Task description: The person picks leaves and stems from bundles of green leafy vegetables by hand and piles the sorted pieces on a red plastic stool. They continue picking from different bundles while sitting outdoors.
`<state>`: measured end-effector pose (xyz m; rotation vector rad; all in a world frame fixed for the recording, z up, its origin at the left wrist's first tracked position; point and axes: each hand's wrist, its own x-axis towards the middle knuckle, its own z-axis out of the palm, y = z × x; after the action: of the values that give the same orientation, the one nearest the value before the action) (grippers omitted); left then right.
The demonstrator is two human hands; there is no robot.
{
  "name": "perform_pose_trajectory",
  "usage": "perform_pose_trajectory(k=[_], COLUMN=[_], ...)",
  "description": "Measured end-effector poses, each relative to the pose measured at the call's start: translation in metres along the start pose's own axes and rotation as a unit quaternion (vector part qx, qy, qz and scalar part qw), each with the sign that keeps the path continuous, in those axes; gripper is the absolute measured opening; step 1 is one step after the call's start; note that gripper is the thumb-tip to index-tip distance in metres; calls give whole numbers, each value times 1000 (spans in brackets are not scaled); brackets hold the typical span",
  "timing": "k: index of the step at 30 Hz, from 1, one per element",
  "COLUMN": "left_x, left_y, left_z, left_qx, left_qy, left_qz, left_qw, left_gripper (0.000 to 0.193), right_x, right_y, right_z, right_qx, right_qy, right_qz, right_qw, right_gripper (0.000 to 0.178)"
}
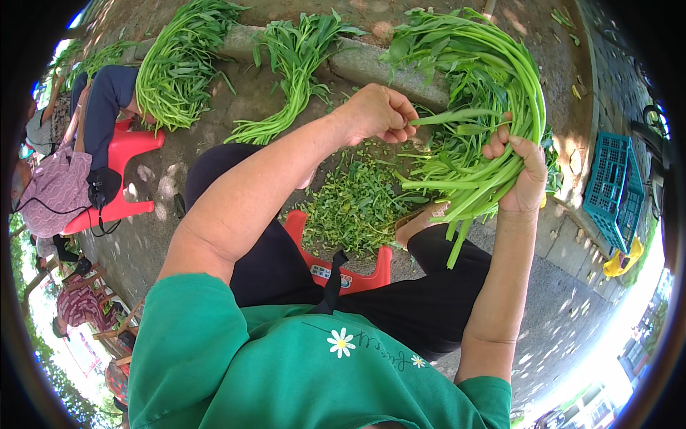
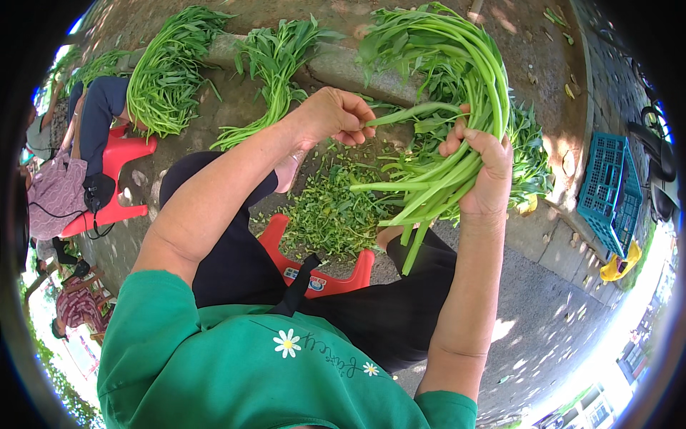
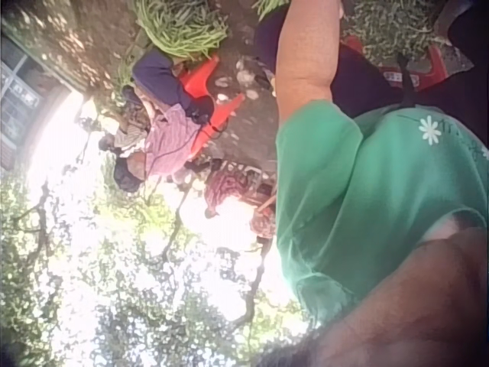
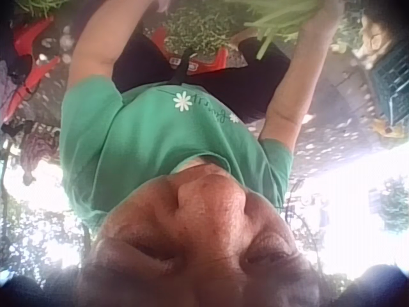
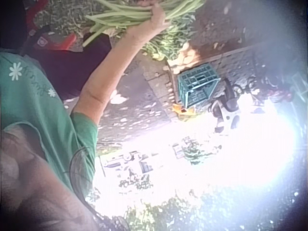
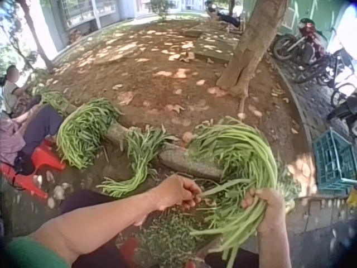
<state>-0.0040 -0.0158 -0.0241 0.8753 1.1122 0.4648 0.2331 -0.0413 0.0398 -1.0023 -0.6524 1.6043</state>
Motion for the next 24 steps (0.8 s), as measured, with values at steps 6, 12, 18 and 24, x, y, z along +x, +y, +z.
perform_pose_trajectory(k=[6,12,18,24], left_x=[-2,3,19,18], left_y=[-17,-25,-24,-13], left_z=[1,6,15,34], left_qx=[243,497,140,-20], left_qy=[-90,-132,17,-32], left_qz=[87,111,175,108], left_qw=[962,851,974,993], left_gripper=[12,35,46,60], right_x=[0,-1,-4,-8], right_y=[-1,-2,0,4], right_z=[-1,0,0,10], right_qx=[8,4,-3,-20], right_qy=[-1,0,-43,-17], right_qz=[-4,-5,7,17], right_qw=[1000,1000,999,1000], right_gripper=[37,38,39,40])
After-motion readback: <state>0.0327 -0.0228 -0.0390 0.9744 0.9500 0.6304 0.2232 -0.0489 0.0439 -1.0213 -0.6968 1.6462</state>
